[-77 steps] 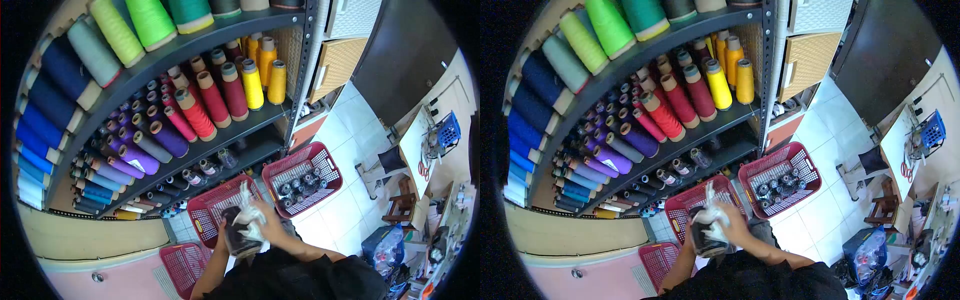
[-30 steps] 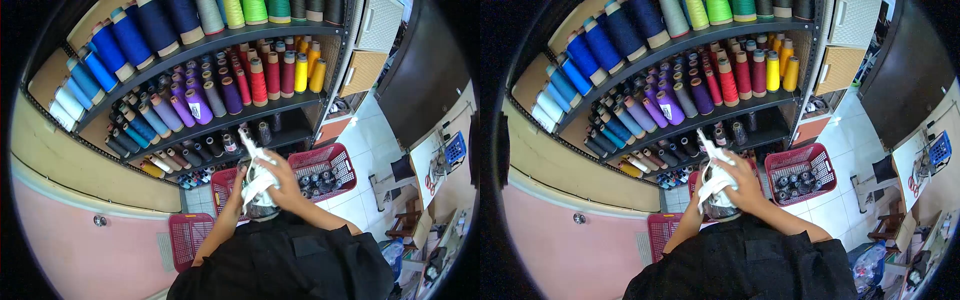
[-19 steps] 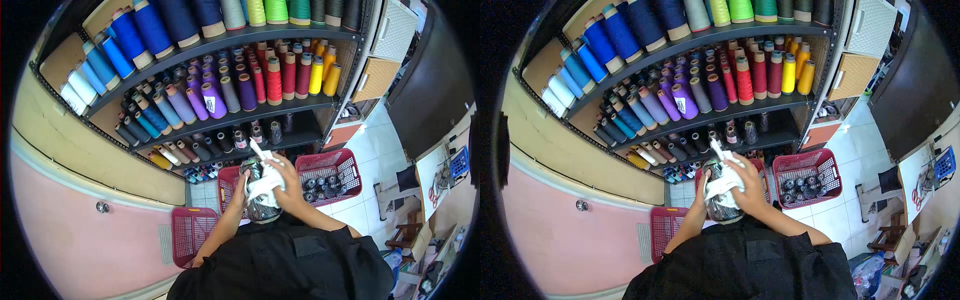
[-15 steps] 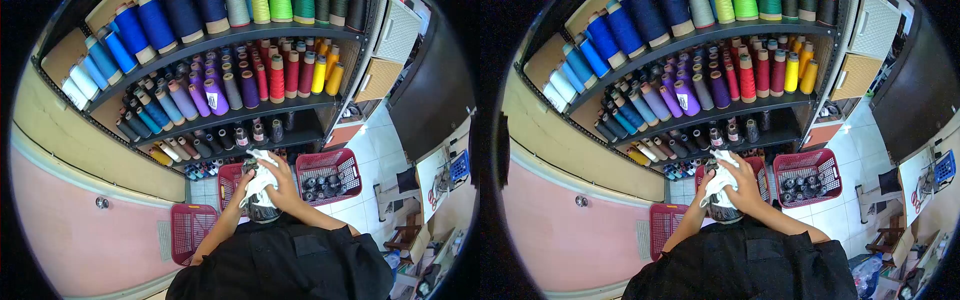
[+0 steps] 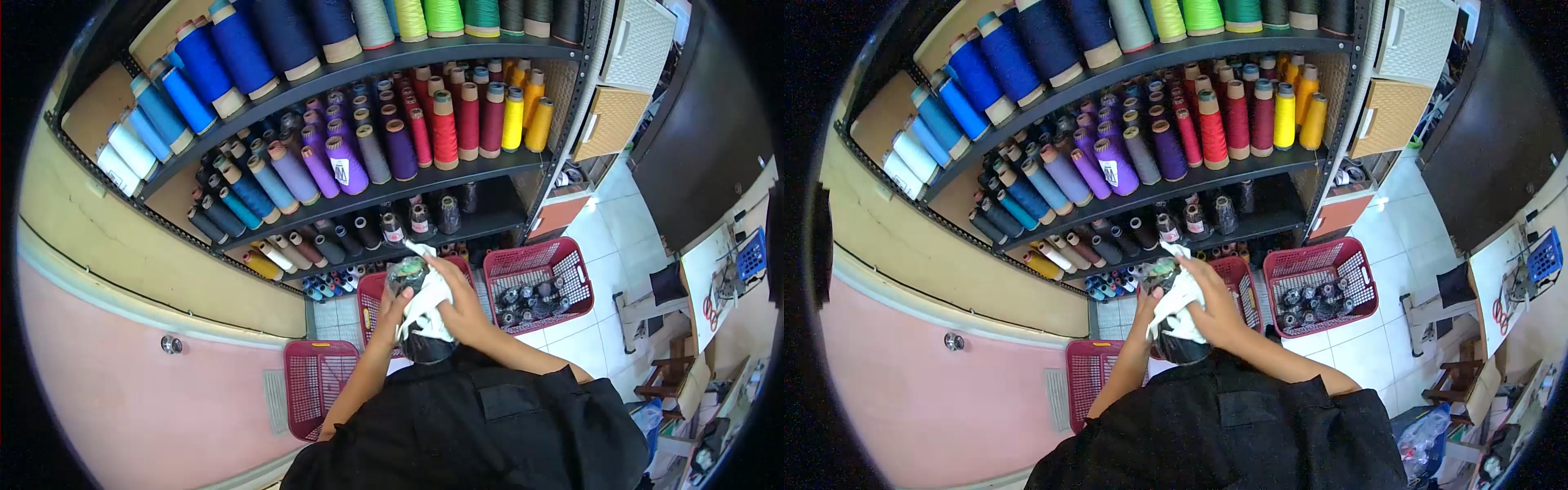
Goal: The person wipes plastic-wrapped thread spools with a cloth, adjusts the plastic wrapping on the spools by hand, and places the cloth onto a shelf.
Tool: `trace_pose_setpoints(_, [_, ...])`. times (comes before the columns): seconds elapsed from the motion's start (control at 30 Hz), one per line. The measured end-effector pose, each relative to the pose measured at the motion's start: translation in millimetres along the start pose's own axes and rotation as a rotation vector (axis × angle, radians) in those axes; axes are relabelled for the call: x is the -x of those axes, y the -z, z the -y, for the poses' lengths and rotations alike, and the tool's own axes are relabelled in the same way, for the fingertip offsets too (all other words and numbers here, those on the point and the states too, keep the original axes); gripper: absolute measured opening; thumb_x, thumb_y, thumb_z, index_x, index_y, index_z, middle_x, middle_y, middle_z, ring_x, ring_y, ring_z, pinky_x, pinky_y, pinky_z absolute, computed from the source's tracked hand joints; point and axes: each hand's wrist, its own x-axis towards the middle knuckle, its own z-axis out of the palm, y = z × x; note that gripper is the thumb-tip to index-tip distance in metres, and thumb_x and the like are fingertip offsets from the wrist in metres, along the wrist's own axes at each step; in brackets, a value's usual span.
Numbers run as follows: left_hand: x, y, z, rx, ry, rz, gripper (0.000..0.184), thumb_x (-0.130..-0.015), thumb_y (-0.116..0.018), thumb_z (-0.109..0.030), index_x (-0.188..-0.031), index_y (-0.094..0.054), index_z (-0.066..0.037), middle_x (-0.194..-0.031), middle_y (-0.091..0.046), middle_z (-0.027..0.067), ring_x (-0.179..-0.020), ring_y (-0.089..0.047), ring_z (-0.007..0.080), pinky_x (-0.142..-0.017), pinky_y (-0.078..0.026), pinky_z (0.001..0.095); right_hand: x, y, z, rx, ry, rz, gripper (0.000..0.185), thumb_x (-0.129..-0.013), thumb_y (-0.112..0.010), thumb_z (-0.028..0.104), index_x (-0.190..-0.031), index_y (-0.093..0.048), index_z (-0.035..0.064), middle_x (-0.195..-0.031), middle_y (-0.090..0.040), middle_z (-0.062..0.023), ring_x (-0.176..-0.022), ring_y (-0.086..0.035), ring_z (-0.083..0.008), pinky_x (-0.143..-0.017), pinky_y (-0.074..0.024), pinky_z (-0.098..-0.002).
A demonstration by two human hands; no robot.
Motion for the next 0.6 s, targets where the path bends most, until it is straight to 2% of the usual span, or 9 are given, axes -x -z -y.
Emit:
trace_pose_setpoints(0.07, [1.9,-1.2,10.9,-0.009,-0.018,-0.007,0.061,-0.087,-0.057,-0.029,-0.135,-0.035,0.002,-0.129,-0.048,0.0137,-0.12,-0.046,0.0229,-0.101,-0.035,0.0329,0.5,1.4,-5.9,-0.163,-0.078,-0.094,0.061,-0.078,-0.047,-0.001,-0.138,-0.039,0.0056,-0.132,-0.044,-0.0215,-0.123,-0.043,-0.0341,-0.104,-0.0302,-0.0368])
trace_pose_setpoints(0.13, [2.0,9.1,29.6,-0.008,0.025,0.023,0.061,-0.087,-0.057,-0.029,-0.135,-0.035,0.001,-0.129,-0.048,0.0135,-0.117,-0.049,0.0224,-0.1,-0.037,0.033,0.6,10.2,5.7,-0.037,0.003,-0.138,0.06,-0.077,-0.042,-0.002,-0.137,-0.039,0.002,-0.134,-0.043,-0.0182,-0.124,-0.042,-0.031,-0.105,-0.029,-0.0358])
trace_pose_setpoints(0.23, [-8.5,20.8,55.4,0.131,0.2,0.009,0.058,-0.088,-0.056,-0.028,-0.136,-0.035,-0.003,-0.126,-0.051,0.0126,-0.112,-0.054,0.022,-0.092,-0.045,0.0321,1.2,15.7,22.0,0.252,0.125,-0.02,0.061,-0.074,-0.05,0.004,-0.134,-0.043,0.0045,-0.133,-0.043,-0.0211,-0.123,-0.041,-0.038,-0.105,-0.0281,-0.0424])
trace_pose_setpoints(0.33, [-8.0,20.4,62.2,0.083,0.081,0.036,0.06,-0.089,-0.056,-0.032,-0.137,-0.034,-0.003,-0.127,-0.049,0.0126,-0.113,-0.053,0.0215,-0.092,-0.044,0.0313,4.5,9.0,12.4,0.258,0.041,-0.054,0.06,-0.073,-0.05,0.003,-0.133,-0.044,0.005,-0.133,-0.043,-0.0212,-0.124,-0.04,-0.0381,-0.105,-0.0271,-0.0429])
trace_pose_setpoints(0.37, [-7.5,31.0,74.0,0.069,0.014,0.06,0.058,-0.091,-0.054,-0.031,-0.137,-0.034,-0.002,-0.128,-0.048,0.0125,-0.115,-0.051,0.021,-0.095,-0.042,0.0318,3.9,7.4,0.4,0.173,0.022,-0.08,0.059,-0.074,-0.049,0.002,-0.133,-0.044,0.0044,-0.133,-0.043,-0.0214,-0.124,-0.04,-0.0377,-0.106,-0.0273,-0.0422])
trace_pose_setpoints(0.43, [-1.2,14.1,54.9,0.044,0.074,-0.027,0.059,-0.09,-0.055,-0.033,-0.135,-0.035,-0.001,-0.127,-0.05,0.011,-0.117,-0.048,0.02,-0.099,-0.037,0.0316,6.2,5.8,-16.7,-0.122,-0.136,-0.172,0.055,-0.076,-0.043,-0.003,-0.131,-0.044,0.0015,-0.129,-0.049,-0.0177,-0.12,-0.046,-0.0281,-0.103,-0.0328,-0.0366])
trace_pose_setpoints(0.47, [1.5,-3.0,31.5,-0.028,-0.036,-0.009,0.057,-0.089,-0.055,-0.033,-0.134,-0.038,-0.002,-0.125,-0.051,0.0097,-0.114,-0.05,0.0196,-0.097,-0.039,0.0304,8.9,6.2,-17.6,-0.289,-0.244,-0.217,0.052,-0.078,-0.041,-0.004,-0.129,-0.045,0.0003,-0.127,-0.051,-0.0161,-0.118,-0.049,-0.0244,-0.101,-0.035,-0.0345])
trace_pose_setpoints(0.53, [-1.0,7.9,36.7,0.06,0.14,-0.068,0.055,-0.089,-0.056,-0.031,-0.133,-0.039,-0.002,-0.123,-0.051,0.0091,-0.112,-0.051,0.0194,-0.097,-0.039,0.0311,17.4,8.3,-14.1,-0.28,-0.076,-0.344,0.048,-0.077,-0.045,-0.004,-0.124,-0.049,-0.0007,-0.117,-0.057,-0.0166,-0.11,-0.054,-0.0226,-0.095,-0.0402,-0.0317])
trace_pose_setpoints(0.6, [-4.7,6.7,40.0,0.155,0.107,-0.048,0.054,-0.088,-0.056,-0.032,-0.131,-0.041,-0.002,-0.123,-0.052,0.0098,-0.113,-0.05,0.0199,-0.097,-0.038,0.0314,19.4,9.5,-7.4,-0.109,0.098,-0.276,0.055,-0.072,-0.045,-0.004,-0.126,-0.049,0.0012,-0.121,-0.053,-0.02,-0.113,-0.052,-0.0314,-0.098,-0.0383,-0.0386])
